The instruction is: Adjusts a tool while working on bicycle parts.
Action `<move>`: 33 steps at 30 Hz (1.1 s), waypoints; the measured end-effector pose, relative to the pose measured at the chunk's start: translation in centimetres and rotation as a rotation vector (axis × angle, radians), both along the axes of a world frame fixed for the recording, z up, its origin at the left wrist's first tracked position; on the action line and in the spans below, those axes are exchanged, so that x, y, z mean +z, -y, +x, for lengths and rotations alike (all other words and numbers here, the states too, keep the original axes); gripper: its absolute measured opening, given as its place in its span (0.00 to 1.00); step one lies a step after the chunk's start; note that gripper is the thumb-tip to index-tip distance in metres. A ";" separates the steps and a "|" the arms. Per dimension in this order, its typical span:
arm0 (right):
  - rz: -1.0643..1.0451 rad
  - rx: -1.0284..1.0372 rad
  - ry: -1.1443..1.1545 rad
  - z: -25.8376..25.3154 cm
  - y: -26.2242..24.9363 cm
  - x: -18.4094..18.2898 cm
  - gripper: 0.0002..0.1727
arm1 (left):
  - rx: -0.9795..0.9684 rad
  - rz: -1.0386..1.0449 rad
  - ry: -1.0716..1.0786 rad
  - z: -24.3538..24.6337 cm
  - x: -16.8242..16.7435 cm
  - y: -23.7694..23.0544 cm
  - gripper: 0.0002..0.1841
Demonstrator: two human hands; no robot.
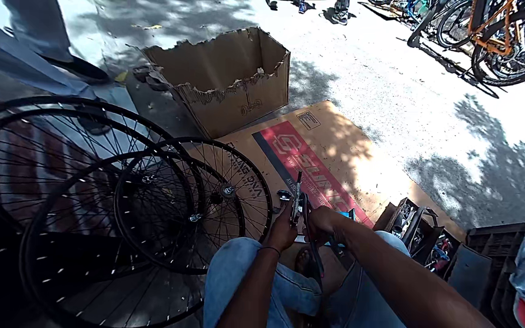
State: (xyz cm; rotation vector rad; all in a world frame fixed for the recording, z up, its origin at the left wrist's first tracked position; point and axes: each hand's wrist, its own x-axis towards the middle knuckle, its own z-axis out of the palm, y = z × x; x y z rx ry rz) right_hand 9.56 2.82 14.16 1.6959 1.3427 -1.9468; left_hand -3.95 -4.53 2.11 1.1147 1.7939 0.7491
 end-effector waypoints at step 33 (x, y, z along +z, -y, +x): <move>-0.028 -0.014 0.002 0.0 0.8 -1.1 0.16 | -0.042 0.020 0.091 -0.9 -0.4 -0.1 0.58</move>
